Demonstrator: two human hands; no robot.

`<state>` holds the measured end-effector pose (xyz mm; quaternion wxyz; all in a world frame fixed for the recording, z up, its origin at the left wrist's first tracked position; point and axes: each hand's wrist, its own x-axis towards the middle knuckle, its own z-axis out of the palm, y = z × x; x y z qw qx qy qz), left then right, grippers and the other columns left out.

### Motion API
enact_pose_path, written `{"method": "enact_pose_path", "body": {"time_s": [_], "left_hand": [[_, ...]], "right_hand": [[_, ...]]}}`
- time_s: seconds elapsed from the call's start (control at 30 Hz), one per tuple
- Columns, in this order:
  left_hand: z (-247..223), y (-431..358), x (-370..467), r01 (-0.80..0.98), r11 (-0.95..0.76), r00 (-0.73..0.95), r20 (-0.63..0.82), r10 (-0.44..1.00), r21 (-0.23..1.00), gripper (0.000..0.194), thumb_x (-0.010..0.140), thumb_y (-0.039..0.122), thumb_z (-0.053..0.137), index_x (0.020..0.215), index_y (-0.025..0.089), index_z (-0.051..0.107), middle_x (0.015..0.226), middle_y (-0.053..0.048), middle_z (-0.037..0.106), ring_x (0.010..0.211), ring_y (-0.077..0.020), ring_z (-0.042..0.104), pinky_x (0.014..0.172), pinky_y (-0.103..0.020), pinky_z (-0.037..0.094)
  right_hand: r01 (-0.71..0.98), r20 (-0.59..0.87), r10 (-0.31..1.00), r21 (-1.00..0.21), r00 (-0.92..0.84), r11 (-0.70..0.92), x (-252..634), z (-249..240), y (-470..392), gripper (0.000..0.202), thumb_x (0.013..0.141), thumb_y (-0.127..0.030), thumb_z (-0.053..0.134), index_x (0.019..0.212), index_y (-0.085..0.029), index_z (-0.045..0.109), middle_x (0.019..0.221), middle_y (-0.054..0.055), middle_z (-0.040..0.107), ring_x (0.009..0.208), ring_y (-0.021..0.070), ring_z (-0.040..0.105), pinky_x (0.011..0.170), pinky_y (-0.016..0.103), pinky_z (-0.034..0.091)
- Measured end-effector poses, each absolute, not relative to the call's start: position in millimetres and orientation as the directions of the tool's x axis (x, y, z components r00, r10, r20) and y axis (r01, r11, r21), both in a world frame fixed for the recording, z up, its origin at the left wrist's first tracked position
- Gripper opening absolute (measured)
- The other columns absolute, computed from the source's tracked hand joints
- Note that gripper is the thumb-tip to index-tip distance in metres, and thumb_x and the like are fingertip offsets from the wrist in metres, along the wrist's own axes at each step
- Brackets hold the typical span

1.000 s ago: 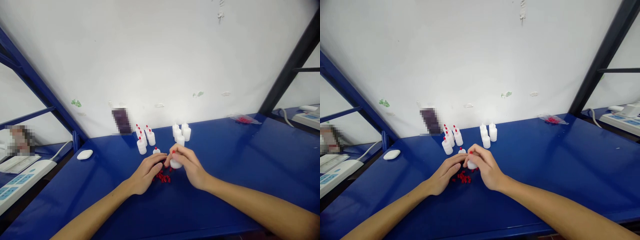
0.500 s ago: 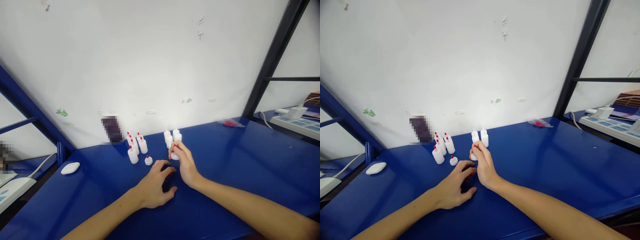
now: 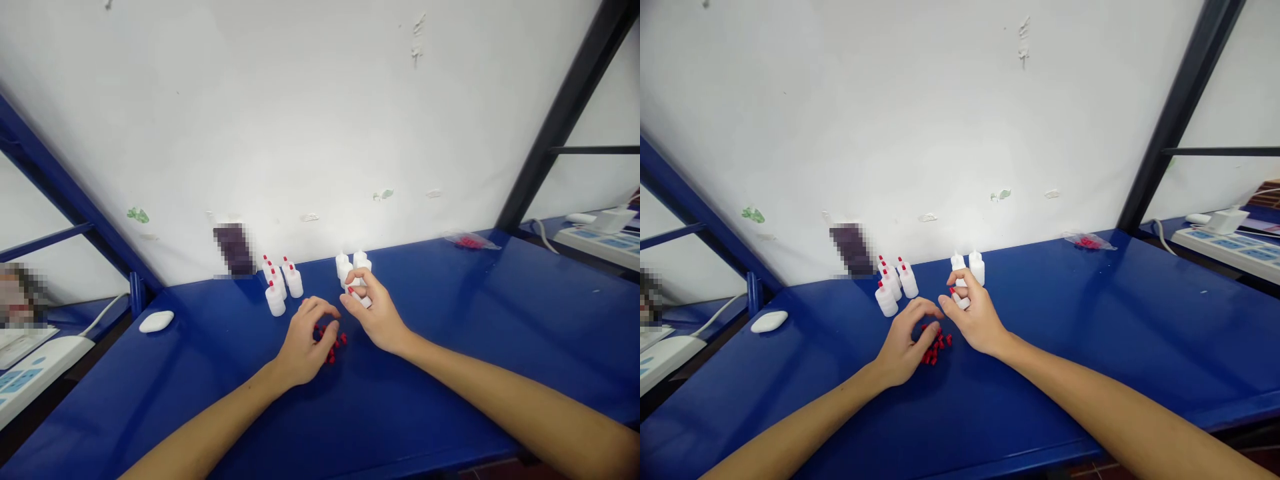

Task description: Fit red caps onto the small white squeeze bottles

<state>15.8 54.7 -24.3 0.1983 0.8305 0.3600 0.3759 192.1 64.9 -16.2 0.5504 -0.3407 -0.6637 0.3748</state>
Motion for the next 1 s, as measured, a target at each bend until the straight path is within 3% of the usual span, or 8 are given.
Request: {"method": "enact_pose_path", "body": {"time_s": [0.13,0.27,0.4,0.53,0.7,0.8,0.93,1.0], "left_hand": [[-25,56,7,0.467,-0.664,0.399,0.531,0.748,0.584,0.020,0.095,0.021,0.043,0.112,0.020,0.054,0.087,-0.003,0.057,0.081,-0.0173,0.053,0.078,-0.032,0.045],[-22,57,3,0.453,-0.812,0.604,0.543,0.583,0.367,0.031,0.091,0.023,0.044,0.121,0.017,0.047,0.106,-0.010,0.057,0.093,-0.0222,0.053,0.083,-0.037,0.046],[-16,61,1,0.493,-0.869,0.700,0.581,0.415,0.026,0.024,0.093,0.024,0.036,0.109,0.014,0.052,0.100,-0.013,0.056,0.088,-0.0250,0.051,0.075,-0.039,0.044],[-13,60,2,0.555,-0.817,0.725,0.573,0.383,-0.156,0.028,0.098,0.026,0.031,0.083,0.016,0.053,0.079,-0.008,0.054,0.071,-0.0215,0.046,0.063,-0.035,0.038],[-13,56,2,0.597,-0.791,0.693,0.583,0.424,-0.135,0.042,0.101,0.033,0.019,0.081,0.018,0.052,0.072,-0.006,0.054,0.064,-0.0194,0.043,0.061,-0.034,0.036],[-13,59,-2,0.594,-0.797,0.694,0.570,0.440,-0.107,0.051,0.101,0.042,0.011,0.075,0.020,0.049,0.071,-0.007,0.054,0.063,-0.0205,0.044,0.058,-0.035,0.036],[-14,65,-6,0.624,-0.779,0.697,0.495,0.519,-0.063,0.049,0.097,0.054,0.018,0.078,0.020,0.049,0.073,-0.008,0.057,0.063,-0.0221,0.050,0.060,-0.036,0.040],[-13,66,-8,0.663,-0.748,0.676,0.460,0.576,-0.036,0.040,0.095,0.051,0.026,0.080,0.020,0.047,0.074,-0.007,0.059,0.064,-0.0220,0.054,0.060,-0.035,0.041]], "right_hand": [[0.025,0.436,0.837,-0.883,-0.330,0.469,188,-19,59,0.021,0.093,-0.037,0.052,0.095,-0.025,0.035,0.054,-0.013,0.034,0.045,0.0078,0.025,0.046,0.022,0.020],[0.102,0.419,0.791,-0.854,-0.447,0.510,183,-19,50,0.026,0.086,-0.025,0.057,0.092,-0.025,0.031,0.059,-0.012,0.036,0.048,0.0081,0.030,0.048,0.021,0.026],[0.145,0.386,0.816,-0.863,-0.429,0.484,179,-17,46,0.032,0.081,-0.023,0.061,0.088,-0.026,0.030,0.060,-0.012,0.037,0.049,0.0081,0.033,0.047,0.021,0.028],[0.184,0.421,0.831,-0.842,-0.363,0.507,178,-18,44,0.033,0.083,-0.029,0.064,0.085,-0.025,0.032,0.057,-0.012,0.038,0.049,0.0086,0.033,0.046,0.021,0.027],[0.174,0.555,0.717,-0.727,-0.422,0.665,179,-12,40,0.016,0.090,-0.028,0.057,0.084,-0.023,0.043,0.066,-0.007,0.047,0.056,0.0099,0.041,0.055,0.023,0.034],[0.139,0.566,0.662,-0.700,-0.491,0.701,179,-7,37,0.012,0.088,-0.025,0.060,0.088,-0.023,0.048,0.076,-0.004,0.053,0.065,0.0117,0.047,0.062,0.024,0.039],[0.173,0.504,0.705,-0.739,-0.499,0.651,175,-6,39,0.023,0.083,-0.028,0.067,0.091,-0.023,0.046,0.077,-0.004,0.053,0.065,0.0122,0.047,0.060,0.024,0.039],[0.211,0.509,0.714,-0.724,-0.480,0.657,174,-7,39,0.025,0.085,-0.031,0.067,0.084,-0.023,0.043,0.073,-0.005,0.051,0.061,0.0118,0.044,0.057,0.025,0.036]]}}
